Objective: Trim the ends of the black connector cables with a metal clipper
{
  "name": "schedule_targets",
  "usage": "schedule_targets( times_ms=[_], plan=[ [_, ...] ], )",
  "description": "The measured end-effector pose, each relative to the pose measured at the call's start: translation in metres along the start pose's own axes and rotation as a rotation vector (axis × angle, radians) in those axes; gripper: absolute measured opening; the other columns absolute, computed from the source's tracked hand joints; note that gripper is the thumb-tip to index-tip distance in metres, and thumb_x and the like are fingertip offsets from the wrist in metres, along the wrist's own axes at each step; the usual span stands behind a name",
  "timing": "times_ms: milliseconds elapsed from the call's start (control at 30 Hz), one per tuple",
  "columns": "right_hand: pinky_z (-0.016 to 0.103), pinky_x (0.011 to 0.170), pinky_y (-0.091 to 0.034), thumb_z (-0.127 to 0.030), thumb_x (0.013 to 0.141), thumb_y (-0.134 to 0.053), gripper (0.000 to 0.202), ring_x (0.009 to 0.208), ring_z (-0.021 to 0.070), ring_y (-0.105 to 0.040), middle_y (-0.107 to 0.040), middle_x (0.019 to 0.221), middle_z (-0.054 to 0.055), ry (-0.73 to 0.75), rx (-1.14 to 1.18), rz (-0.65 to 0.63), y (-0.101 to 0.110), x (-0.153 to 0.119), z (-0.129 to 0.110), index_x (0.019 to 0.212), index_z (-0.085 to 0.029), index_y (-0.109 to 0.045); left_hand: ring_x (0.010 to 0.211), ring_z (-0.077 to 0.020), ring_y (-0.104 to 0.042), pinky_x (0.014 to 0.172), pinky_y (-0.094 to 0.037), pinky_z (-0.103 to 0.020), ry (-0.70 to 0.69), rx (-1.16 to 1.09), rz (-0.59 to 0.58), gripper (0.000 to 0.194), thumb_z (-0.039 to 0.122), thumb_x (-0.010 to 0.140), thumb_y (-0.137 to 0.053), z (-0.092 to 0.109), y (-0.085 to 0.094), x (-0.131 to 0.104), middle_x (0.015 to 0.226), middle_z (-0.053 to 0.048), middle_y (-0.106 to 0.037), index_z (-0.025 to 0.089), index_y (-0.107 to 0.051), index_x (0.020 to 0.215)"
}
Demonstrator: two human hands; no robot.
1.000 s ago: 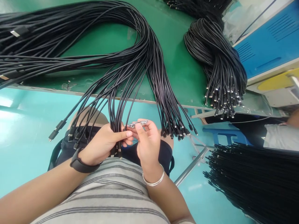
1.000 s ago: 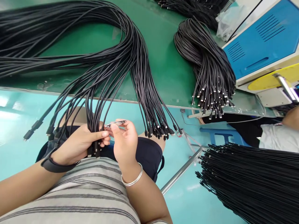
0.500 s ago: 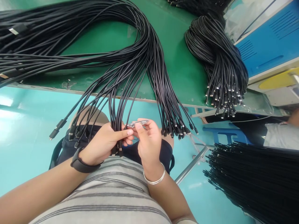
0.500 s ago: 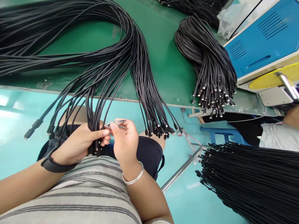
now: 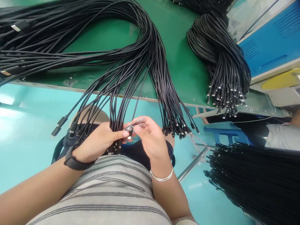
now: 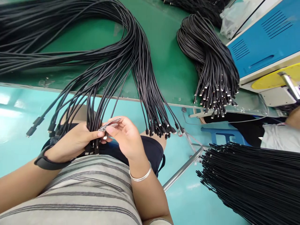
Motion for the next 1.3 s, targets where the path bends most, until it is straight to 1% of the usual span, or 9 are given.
schedule_targets(
  times_ms=[100,233,300,400,533,700,800,967,1300],
  plan=[
    [0.031,0.079,-0.055,-0.030,0.081,-0.072,0.014,0.083,0.0165,-0.067,-0.071,0.089,0.001,0.082,-0.248,0.120,0.020,-0.010,-0.020,0.091,-0.023,-0.066,0.081,-0.0222,-0.073,0.071,-0.058,-0.028,0.070,0.020,0.013,0.045,0.036,0.070,-0.088,-0.007,0.011,-0.006,0.096,-0.008,-0.078,0.021,-0.070,0.108],
    [0.042,0.094,-0.049,-0.029,0.087,-0.066,0.010,0.098,0.0225,-0.064,-0.070,0.101,0.005,0.281,-0.896,0.502,0.053,-0.031,-0.050,0.096,-0.024,-0.065,0.095,-0.0270,-0.073,0.079,-0.059,-0.032,0.091,0.129,0.066,0.033,0.045,0.080,-0.078,-0.014,0.024,-0.016,0.112,-0.011,-0.076,0.021,-0.065,0.100],
    [0.046,0.097,-0.047,-0.028,0.089,-0.063,0.010,0.107,0.0264,-0.061,-0.069,0.106,0.008,0.358,-1.167,0.600,0.057,-0.039,-0.054,0.098,-0.023,-0.064,0.097,-0.0276,-0.073,0.082,-0.058,-0.032,0.070,0.223,0.088,0.032,0.048,0.082,-0.075,-0.014,0.026,-0.018,0.108,-0.012,-0.077,0.020,-0.067,0.095],
    [0.050,0.105,-0.041,-0.026,0.091,-0.060,0.011,0.120,0.0291,-0.056,-0.068,0.108,0.011,0.431,-1.317,0.629,0.048,-0.044,-0.047,0.101,-0.022,-0.064,0.089,-0.0248,-0.074,0.078,-0.059,-0.029,0.083,0.131,0.091,0.033,0.043,0.078,-0.081,-0.016,0.021,-0.017,0.097,-0.009,-0.078,0.020,-0.068,0.098],
    [0.048,0.101,-0.045,-0.028,0.090,-0.063,0.012,0.110,0.0270,-0.059,-0.070,0.104,0.009,0.383,-1.105,0.599,0.033,-0.045,-0.034,0.101,-0.023,-0.066,0.070,-0.0170,-0.071,0.063,-0.057,-0.022,0.158,-0.083,0.028,0.037,0.037,0.075,-0.085,-0.018,0.007,-0.015,0.086,-0.007,-0.077,0.019,-0.070,0.103],
    [0.033,0.082,-0.058,-0.029,0.084,-0.073,0.017,0.088,0.0178,-0.071,-0.076,0.095,0.002,0.129,-0.180,0.305,0.016,-0.035,-0.006,0.098,-0.023,-0.067,0.069,-0.0185,-0.072,0.063,-0.060,-0.024,0.096,-0.112,0.013,0.028,0.037,0.073,-0.086,-0.008,-0.006,-0.019,0.084,-0.006,-0.077,0.017,-0.072,0.085],
    [0.029,0.075,-0.061,-0.027,0.082,-0.075,0.017,0.084,0.0165,-0.074,-0.077,0.091,0.001,0.104,0.077,0.287,0.008,-0.033,0.006,0.096,-0.022,-0.067,0.071,-0.0210,-0.074,0.062,-0.062,-0.027,0.012,-0.072,-0.001,0.025,0.037,0.075,-0.085,0.000,-0.013,-0.022,0.081,-0.004,-0.076,0.019,-0.070,0.083],
    [0.027,0.066,-0.063,-0.027,0.082,-0.077,0.018,0.086,0.0193,-0.076,-0.075,0.088,0.000,0.123,0.150,0.344,0.005,-0.035,0.015,0.095,-0.021,-0.066,0.064,-0.0213,-0.072,0.060,-0.062,-0.029,-0.060,-0.026,-0.017,0.022,0.035,0.078,-0.082,0.007,-0.019,-0.024,0.074,-0.007,-0.077,0.017,-0.069,0.081],
    [0.025,0.058,-0.061,-0.026,0.083,-0.076,0.017,0.064,0.0118,-0.070,-0.075,0.086,-0.001,0.131,0.118,0.288,0.008,-0.032,0.015,0.096,-0.021,-0.066,0.063,-0.0198,-0.071,0.061,-0.060,-0.027,-0.108,0.083,-0.041,0.019,0.034,0.082,-0.078,0.010,-0.020,-0.022,0.073,-0.006,-0.077,0.018,-0.070,0.077]
  ],
)
Point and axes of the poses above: each hand's wrist, its own x-axis towards the middle knuckle, its own y-axis out of the back of the hand, z = x × y, the point moved 5 cm from there along x, towards the middle knuckle
